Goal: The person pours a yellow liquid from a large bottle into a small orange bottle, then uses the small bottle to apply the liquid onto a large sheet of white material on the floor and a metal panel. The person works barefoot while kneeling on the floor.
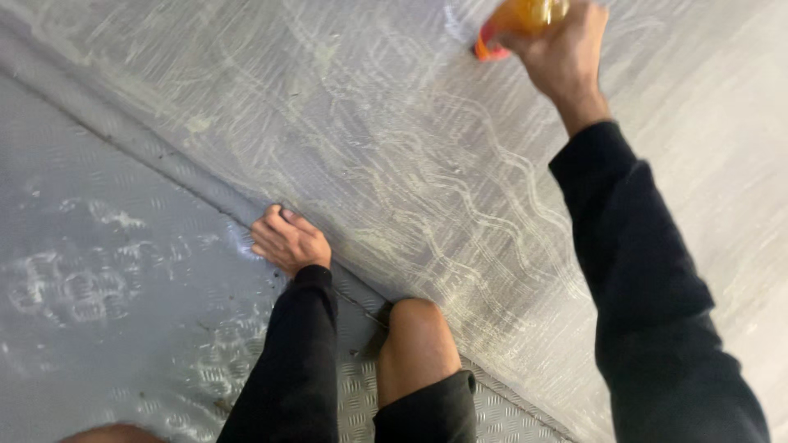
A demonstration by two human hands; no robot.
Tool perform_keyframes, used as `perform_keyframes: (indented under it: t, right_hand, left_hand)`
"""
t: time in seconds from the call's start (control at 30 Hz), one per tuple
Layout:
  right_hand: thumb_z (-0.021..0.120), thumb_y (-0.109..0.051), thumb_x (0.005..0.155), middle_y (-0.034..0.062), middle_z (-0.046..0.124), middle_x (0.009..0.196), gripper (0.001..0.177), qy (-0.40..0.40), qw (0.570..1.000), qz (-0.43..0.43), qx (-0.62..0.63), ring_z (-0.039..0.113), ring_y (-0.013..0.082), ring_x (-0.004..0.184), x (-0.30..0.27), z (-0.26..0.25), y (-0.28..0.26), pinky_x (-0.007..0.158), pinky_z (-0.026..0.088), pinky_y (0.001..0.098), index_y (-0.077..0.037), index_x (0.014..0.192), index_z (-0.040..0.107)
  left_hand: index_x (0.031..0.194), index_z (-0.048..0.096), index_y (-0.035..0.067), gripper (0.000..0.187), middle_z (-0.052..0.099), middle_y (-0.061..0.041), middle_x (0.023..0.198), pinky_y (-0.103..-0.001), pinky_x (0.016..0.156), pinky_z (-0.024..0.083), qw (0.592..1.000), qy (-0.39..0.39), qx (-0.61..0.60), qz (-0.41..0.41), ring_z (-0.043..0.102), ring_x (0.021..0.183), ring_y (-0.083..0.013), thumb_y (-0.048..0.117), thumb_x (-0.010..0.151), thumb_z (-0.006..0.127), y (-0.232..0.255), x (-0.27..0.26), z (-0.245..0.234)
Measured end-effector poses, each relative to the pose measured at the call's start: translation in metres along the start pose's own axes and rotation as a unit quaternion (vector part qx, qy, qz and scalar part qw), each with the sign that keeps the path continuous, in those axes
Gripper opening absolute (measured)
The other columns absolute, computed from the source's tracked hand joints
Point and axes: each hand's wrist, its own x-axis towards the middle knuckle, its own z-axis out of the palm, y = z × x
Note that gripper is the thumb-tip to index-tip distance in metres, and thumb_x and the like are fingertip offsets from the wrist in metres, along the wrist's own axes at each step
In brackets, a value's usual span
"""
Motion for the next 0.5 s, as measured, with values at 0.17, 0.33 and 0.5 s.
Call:
perform_keyframes:
  t: [0.17,0.33,0.5]
  right_hand:
    - [0.094,-0.017,0.092,0.0116,0.078,0.101,0.031,-0.088,0.971,0.213,-0.055,0.077,0.0191,0.083,-0.115,-0.068,-0.005,0.073,0.063,0.0318,0.0,0.114,0.079]
    - [0.091,-0.021,0.087,0.0106,0.079,0.101,0.035,-0.062,0.917,0.387,-0.074,0.077,0.0166,0.085,-0.231,-0.146,-0.035,0.076,0.064,0.0313,-0.002,0.112,0.076]
    - [0.085,-0.025,0.088,0.009,0.079,0.109,0.038,-0.058,0.883,0.46,-0.074,0.076,0.0149,0.093,-0.341,-0.22,-0.058,0.081,0.064,0.0308,-0.003,0.118,0.076]
  left_hand:
    - [0.118,0.05,0.009,0.012,0.051,-0.015,0.107,-0.05,0.087,0.04,1.0,-0.017,-0.006,0.008,0.054,0.103,-0.0358,0.015,0.108,0.054,-0.007,0.0,0.004]
    - [0.119,0.05,0.011,0.011,0.05,-0.015,0.111,-0.05,0.09,0.039,1.0,-0.023,0.003,0.009,0.053,0.107,-0.035,0.019,0.111,0.051,-0.013,-0.007,0.008]
    - [0.122,0.048,0.009,0.012,0.049,-0.015,0.112,-0.049,0.091,0.039,0.999,-0.036,-0.008,0.026,0.053,0.106,-0.0328,0.018,0.113,0.048,-0.019,-0.007,0.01]
